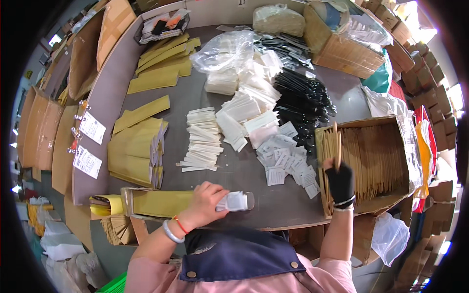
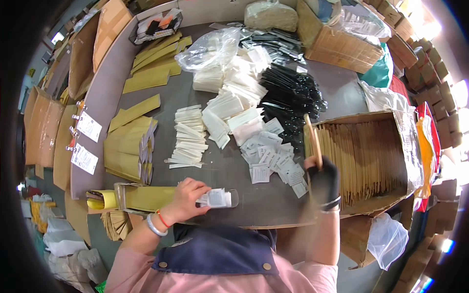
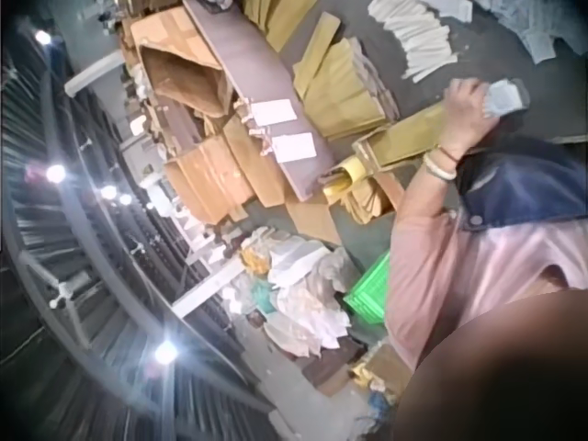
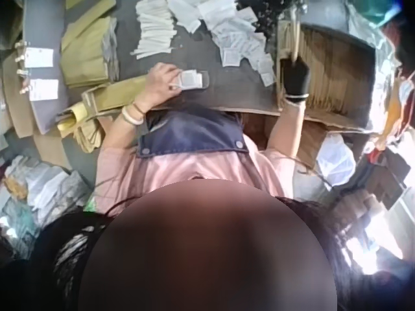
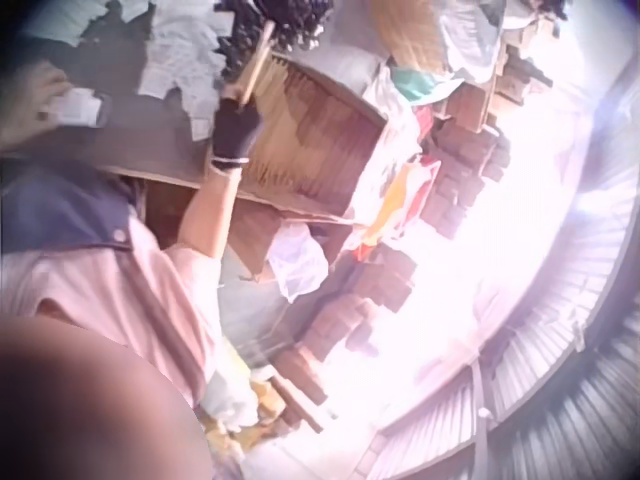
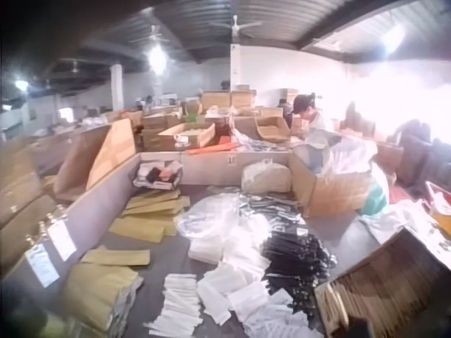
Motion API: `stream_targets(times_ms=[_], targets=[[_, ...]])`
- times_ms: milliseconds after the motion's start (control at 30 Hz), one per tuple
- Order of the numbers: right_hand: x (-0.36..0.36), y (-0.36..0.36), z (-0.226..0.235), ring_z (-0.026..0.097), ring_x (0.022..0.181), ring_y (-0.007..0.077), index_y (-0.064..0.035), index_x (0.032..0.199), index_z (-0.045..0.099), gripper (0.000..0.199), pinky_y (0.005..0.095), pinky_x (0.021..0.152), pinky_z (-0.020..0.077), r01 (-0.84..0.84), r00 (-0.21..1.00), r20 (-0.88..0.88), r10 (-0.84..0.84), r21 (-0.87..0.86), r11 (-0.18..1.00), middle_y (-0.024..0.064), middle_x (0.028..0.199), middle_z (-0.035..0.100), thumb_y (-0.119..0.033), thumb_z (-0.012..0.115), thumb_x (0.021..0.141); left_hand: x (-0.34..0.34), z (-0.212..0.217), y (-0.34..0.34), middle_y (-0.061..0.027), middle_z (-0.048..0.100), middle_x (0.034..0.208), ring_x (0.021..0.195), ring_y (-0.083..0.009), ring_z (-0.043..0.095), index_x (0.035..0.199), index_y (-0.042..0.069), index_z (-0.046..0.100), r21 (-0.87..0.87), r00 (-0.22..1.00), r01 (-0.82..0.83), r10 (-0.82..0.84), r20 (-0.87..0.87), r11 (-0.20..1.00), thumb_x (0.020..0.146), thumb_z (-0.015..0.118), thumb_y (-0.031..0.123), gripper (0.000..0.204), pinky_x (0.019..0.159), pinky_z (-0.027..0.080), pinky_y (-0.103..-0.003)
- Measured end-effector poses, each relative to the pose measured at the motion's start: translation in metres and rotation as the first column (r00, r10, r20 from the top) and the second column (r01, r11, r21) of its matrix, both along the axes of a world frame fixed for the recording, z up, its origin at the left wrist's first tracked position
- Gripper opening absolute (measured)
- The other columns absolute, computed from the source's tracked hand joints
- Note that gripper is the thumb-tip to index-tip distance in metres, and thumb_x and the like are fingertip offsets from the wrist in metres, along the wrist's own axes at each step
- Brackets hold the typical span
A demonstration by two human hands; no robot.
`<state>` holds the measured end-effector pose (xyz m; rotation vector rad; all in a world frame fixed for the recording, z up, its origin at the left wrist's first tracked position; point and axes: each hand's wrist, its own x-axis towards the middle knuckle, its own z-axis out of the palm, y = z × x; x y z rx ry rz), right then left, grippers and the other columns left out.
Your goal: The person uses chopsticks to place small black components onto labels and organizes them into brown envelopes at a packaging station.
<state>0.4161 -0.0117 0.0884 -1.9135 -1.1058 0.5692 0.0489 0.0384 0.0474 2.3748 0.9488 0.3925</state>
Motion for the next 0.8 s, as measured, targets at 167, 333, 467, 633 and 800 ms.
stream_targets(times_ms=[167, 333, 467, 633, 800], targets=[[-0.052, -0.015, -0.04, 0.054, 0.063, 0.0066, -0.0023, 0.084, 0.068, 0.017, 0.0238, 0.057, 0.0428, -0.248, 0.897, -0.42, 0.135, -0.227, 0.942, -0.0029, 0.067, 0.06, -0.019, 0.071, 0.087, -0.026, 0.001, -0.02, -0.0038, 0.06, 0.108, 0.099, -0.0244, 0.053, 0.107, 0.009, 0.066, 0.101, 0.99, -0.057, 0.069, -0.122, 0.993, 0.062, 0.081, 0.024, 0.05, 0.084, 0.046, -0.04], [-0.103, -0.021, -0.078, 0.057, 0.065, 0.0105, -0.0026, 0.088, 0.068, 0.016, 0.0252, 0.061, 0.0448, -0.448, 0.816, -0.529, 0.233, -0.323, 0.834, 0.0009, 0.07, 0.062, -0.018, 0.072, 0.086, -0.025, -0.018, -0.053, 0.0017, 0.06, 0.115, 0.099, -0.0216, 0.052, 0.111, 0.012, 0.066, 0.223, 0.971, 0.109, -0.055, -0.234, 0.969, 0.066, 0.079, 0.024, 0.049, 0.082, 0.042, -0.037], [-0.112, -0.026, -0.087, 0.061, 0.067, 0.0234, -0.0028, 0.096, 0.065, 0.013, 0.0306, 0.064, 0.0471, -0.36, 0.933, -0.04, 0.358, -0.022, 0.933, 0.0076, 0.076, 0.062, -0.012, 0.066, 0.087, -0.037, -0.017, -0.056, 0.0055, 0.059, 0.123, 0.102, -0.0205, 0.051, 0.114, 0.013, 0.066, 0.265, 0.949, 0.118, -0.03, -0.315, 0.957, 0.069, 0.076, 0.025, 0.048, 0.083, 0.038, -0.036], [-0.1, -0.051, -0.09, 0.061, 0.073, 0.032, -0.0088, 0.104, 0.063, 0.023, 0.0393, 0.063, 0.0505, -0.457, 0.865, 0.206, 0.457, -0.05, 0.888, 0.0118, 0.081, 0.062, -0.005, 0.065, 0.082, -0.052, -0.007, -0.047, 0.0014, 0.058, 0.123, 0.111, -0.0245, 0.049, 0.117, 0.012, 0.065, 0.122, 0.969, 0.061, -0.029, -0.243, 0.991, 0.068, 0.078, 0.027, 0.052, 0.09, 0.039, -0.042], [-0.092, -0.036, -0.079, 0.057, 0.062, 0.0282, -0.0216, 0.117, 0.065, 0.046, 0.0416, 0.055, 0.0464, -0.68, 0.594, 0.444, 0.671, -0.17, 0.714, 0.0087, 0.071, 0.056, -0.012, 0.073, 0.073, -0.064, 0.001, -0.025, -0.0106, 0.052, 0.126, 0.12, -0.0318, 0.045, 0.123, 0.009, 0.06, 0.071, 0.983, -0.113, 0.121, -0.135, 0.991, 0.065, 0.082, 0.028, 0.065, 0.102, 0.036, -0.049]])
